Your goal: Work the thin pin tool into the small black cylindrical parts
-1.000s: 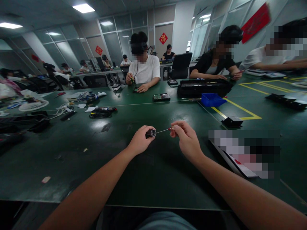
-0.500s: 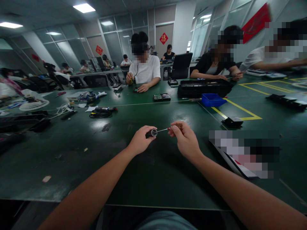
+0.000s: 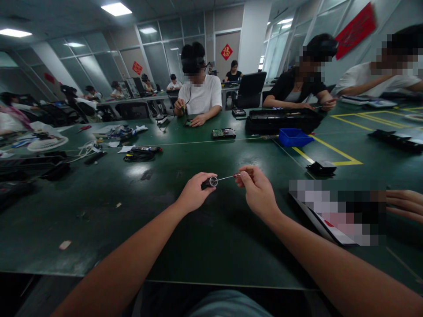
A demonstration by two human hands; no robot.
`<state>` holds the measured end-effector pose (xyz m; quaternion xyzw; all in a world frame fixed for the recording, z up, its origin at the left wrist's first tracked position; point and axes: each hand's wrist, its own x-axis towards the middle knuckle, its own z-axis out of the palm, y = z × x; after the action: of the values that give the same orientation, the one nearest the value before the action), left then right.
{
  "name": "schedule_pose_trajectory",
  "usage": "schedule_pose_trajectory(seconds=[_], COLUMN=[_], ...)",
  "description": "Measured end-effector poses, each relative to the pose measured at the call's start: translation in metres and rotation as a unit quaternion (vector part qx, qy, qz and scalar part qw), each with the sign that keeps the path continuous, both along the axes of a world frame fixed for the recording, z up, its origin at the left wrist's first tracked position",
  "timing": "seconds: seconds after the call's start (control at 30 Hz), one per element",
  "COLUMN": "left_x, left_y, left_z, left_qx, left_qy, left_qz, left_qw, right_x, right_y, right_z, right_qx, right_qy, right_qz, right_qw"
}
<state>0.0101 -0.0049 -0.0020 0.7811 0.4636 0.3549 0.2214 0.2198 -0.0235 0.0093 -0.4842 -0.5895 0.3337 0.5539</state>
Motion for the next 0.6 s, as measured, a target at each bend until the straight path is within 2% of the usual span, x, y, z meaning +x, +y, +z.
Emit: schedule_pose_trajectory(seconds=[0.6], left_x=[0.0015], left_y=[-0.0007], left_z=[0.0011], left_qx=[0.0], left_qy=[0.007], left_qz=[-0.008], left_qw=[1.0], right_x=[0.0029], right_y=[0.0019], right_z=[-0.0011], right_qx=[-0.007], right_qy=[0.002], right_qz=[-0.006], right_qw=[1.0])
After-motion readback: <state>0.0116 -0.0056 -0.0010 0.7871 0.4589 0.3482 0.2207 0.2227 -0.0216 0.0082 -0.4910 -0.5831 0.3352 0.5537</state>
